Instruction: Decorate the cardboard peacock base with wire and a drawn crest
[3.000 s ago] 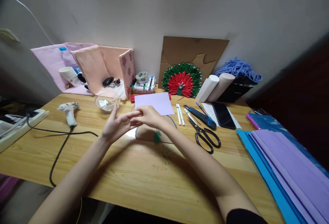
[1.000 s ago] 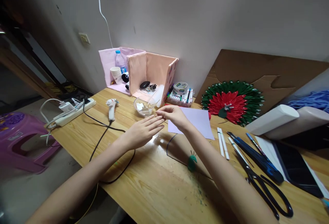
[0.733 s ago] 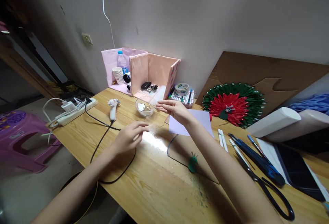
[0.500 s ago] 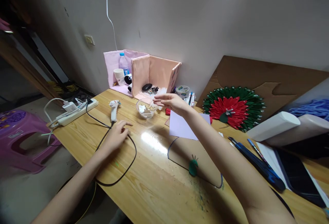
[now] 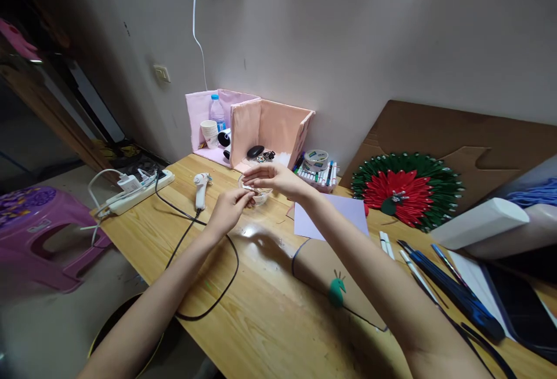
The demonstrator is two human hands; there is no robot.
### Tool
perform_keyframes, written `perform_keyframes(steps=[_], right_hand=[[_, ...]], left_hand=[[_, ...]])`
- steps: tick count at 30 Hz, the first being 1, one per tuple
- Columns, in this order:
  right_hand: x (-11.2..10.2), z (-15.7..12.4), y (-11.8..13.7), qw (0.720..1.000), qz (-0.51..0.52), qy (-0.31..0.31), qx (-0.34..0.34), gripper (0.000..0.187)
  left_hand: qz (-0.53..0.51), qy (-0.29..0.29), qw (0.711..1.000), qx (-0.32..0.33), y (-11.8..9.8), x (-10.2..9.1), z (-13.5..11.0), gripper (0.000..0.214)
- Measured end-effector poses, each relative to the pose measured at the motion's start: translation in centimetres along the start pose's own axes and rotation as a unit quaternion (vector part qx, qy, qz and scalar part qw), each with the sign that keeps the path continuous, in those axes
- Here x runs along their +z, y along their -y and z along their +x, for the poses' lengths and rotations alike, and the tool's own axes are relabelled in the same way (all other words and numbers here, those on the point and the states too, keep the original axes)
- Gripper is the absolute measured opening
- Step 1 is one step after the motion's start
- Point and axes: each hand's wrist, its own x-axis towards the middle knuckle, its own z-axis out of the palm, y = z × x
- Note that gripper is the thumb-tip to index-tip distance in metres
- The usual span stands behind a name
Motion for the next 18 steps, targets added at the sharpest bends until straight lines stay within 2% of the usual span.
perform_keyframes(steps=[2,4,8,11,16,18], right_hand=[[0.2,-0.2,-0.3,0.998,-0.008,-0.057,-0.026,0.031],[0.5,-0.5,-0.5,0.994,-0.018,-0.098,-0.046,0.028],[1.7,-1.2,-0.7,0.987,-0.064,-0.129,-0.074,0.017],[2.7,-1.7,-0.8,0.985,-0.096,-0.113,-0.091,0.019],[3.4,-2.7,-0.9,0.984,-0.119,-0.076,-0.113,0.037],[3.3,-3.3,-0.7,0.977,-0.163,-0.068,-0.118,0.04]], left_hand=[[-0.134,-0.019,0.989,-0.058,0.1,0.5,-0.1,0.025],[-0.246,-0.018,0.963,-0.11,0.1,0.7,-0.3,0.027],[-0.369,-0.001,0.919,-0.141,-0.1,1.1,-0.8,0.033],[-0.393,-0.008,0.912,-0.115,-0.2,1.6,-0.9,0.036],[-0.313,-0.063,0.943,-0.099,-0.5,2.4,-0.7,0.032],[-0.303,-0.053,0.945,-0.109,-0.5,2.5,-0.7,0.034]])
